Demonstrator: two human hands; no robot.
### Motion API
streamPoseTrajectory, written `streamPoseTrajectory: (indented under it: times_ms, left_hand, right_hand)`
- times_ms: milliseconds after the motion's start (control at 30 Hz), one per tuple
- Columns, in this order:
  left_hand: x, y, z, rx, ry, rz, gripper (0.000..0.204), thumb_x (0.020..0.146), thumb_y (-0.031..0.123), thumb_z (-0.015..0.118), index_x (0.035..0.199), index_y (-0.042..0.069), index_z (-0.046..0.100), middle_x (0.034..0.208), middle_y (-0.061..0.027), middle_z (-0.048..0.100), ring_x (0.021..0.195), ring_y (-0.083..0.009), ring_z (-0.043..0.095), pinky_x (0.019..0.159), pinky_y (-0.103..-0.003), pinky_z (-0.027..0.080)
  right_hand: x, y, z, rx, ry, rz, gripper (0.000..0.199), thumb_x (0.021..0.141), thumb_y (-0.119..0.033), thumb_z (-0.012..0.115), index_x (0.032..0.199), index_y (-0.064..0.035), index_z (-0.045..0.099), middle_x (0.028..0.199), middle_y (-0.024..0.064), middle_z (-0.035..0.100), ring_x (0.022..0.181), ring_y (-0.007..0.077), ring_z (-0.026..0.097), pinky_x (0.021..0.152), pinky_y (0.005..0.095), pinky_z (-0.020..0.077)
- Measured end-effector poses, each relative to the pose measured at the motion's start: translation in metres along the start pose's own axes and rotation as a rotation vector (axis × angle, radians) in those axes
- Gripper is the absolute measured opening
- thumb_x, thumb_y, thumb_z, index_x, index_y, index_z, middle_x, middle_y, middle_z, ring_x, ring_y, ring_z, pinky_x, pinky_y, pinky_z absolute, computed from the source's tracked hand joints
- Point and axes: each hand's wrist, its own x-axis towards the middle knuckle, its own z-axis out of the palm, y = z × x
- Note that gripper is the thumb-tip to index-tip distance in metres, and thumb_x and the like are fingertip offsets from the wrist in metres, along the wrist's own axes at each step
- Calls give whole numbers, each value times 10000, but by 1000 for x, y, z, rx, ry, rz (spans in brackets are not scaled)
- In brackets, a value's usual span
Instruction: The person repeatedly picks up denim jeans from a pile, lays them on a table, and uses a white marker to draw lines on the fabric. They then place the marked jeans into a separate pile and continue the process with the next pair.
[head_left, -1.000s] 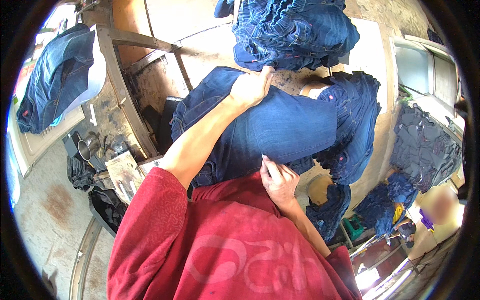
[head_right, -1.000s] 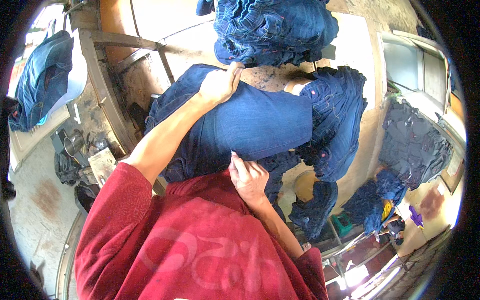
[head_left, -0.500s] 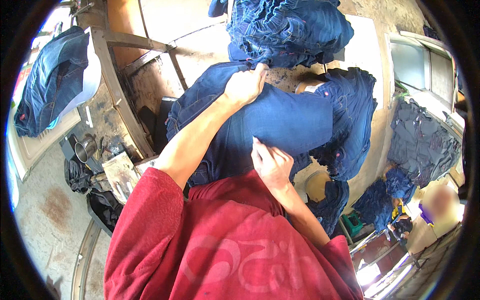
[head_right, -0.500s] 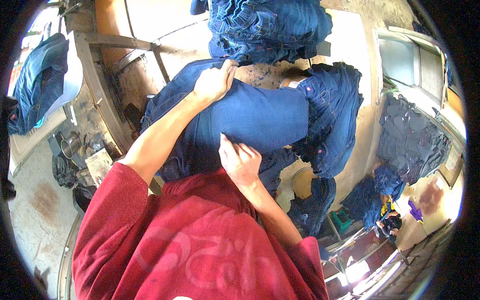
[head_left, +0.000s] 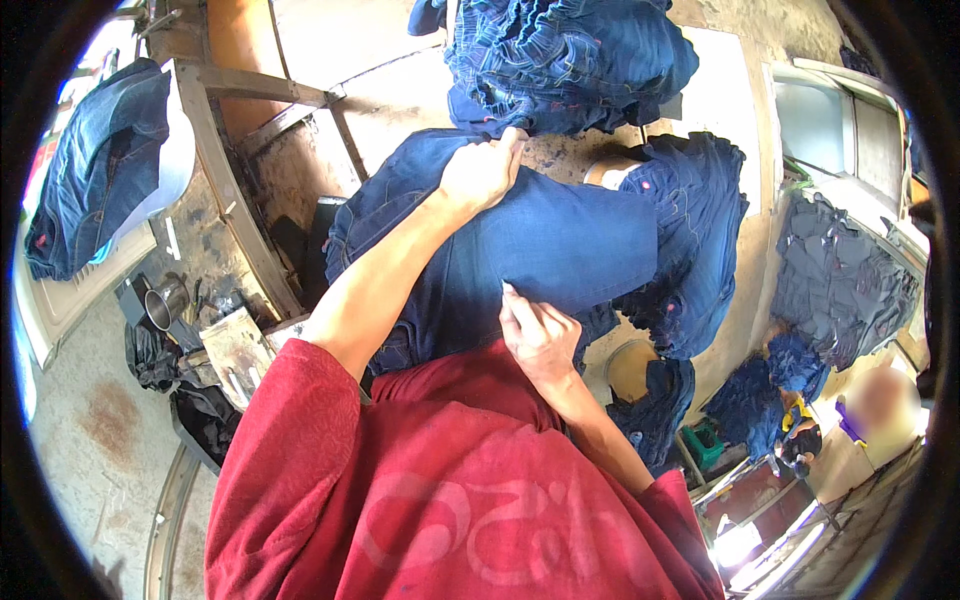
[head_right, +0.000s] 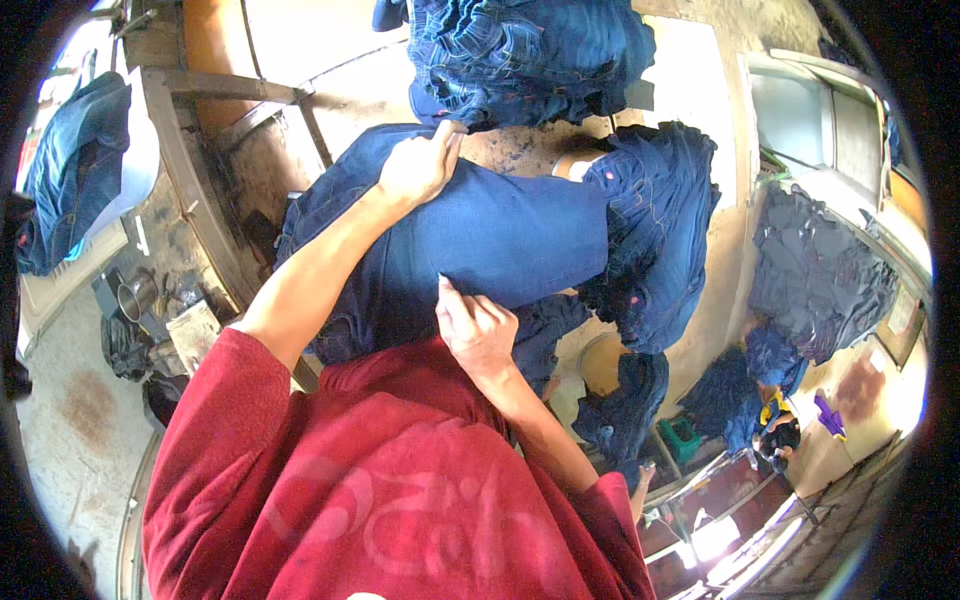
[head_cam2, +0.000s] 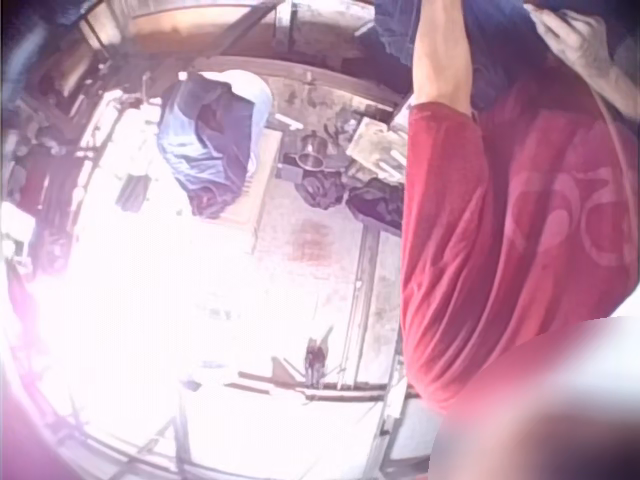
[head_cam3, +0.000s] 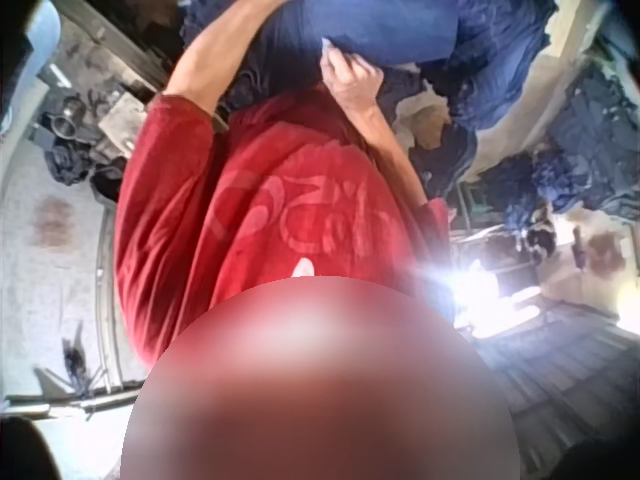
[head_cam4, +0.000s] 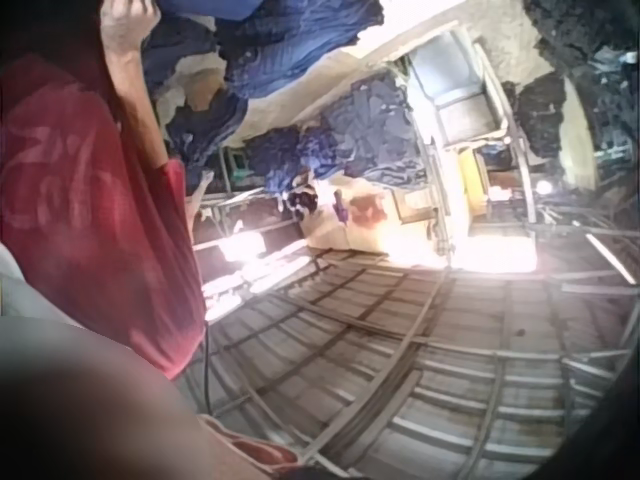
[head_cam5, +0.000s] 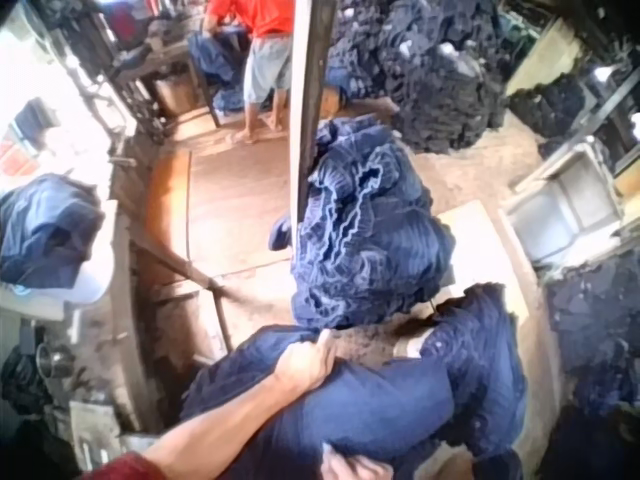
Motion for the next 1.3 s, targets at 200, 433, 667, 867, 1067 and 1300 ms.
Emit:
streamPoseTrajectory:
  times_ms: [200,433,667,867,1067,1300]
  left_hand:
    - [-1,-1,2,15,-7,3,205,1115,293,578,1231,129,617,599,-179,655,523,-370,680,502,-509,538]
    - [-1,0,0,20,26,33,235,1114,319,577,1257,137,616,613,-192,664,535,-384,687,525,-514,554]
    - [0,2,-2,-22,-104,-75,248,1131,338,538,1267,141,602,660,-232,697,590,-430,715,573,-559,575]
    - [2,2,-3,-11,-27,-10,230,1128,322,549,1248,134,604,626,-214,677,555,-413,699,533,-538,561]
    - [0,2,-3,51,-74,2,231,1127,293,537,1221,89,590,670,-176,692,567,-376,709,530,-504,569]
    - [-1,1,-2,29,-40,-9,248,1116,316,572,1227,96,601,627,-212,677,558,-401,698,523,-522,557]
  right_hand:
    - [5,5,2,154,91,34,162,878,-29,821,1023,-95,794,747,55,754,612,177,729,552,330,564]
    - [6,7,-2,39,-50,-12,122,885,-32,816,986,-93,787,739,52,754,617,195,735,553,335,567]
    - [11,9,0,98,0,18,114,887,-31,814,987,-68,775,730,60,754,601,202,733,547,347,572]
    - [6,2,-2,28,-16,50,97,902,-26,799,982,-73,768,712,66,732,578,202,714,546,345,563]
    - [11,7,0,93,57,1,83,904,-29,800,965,-75,767,696,71,721,581,212,717,533,350,555]
    - [8,11,2,161,84,40,92,916,-71,797,1001,-98,774,614,24,624,522,200,637,479,356,519]
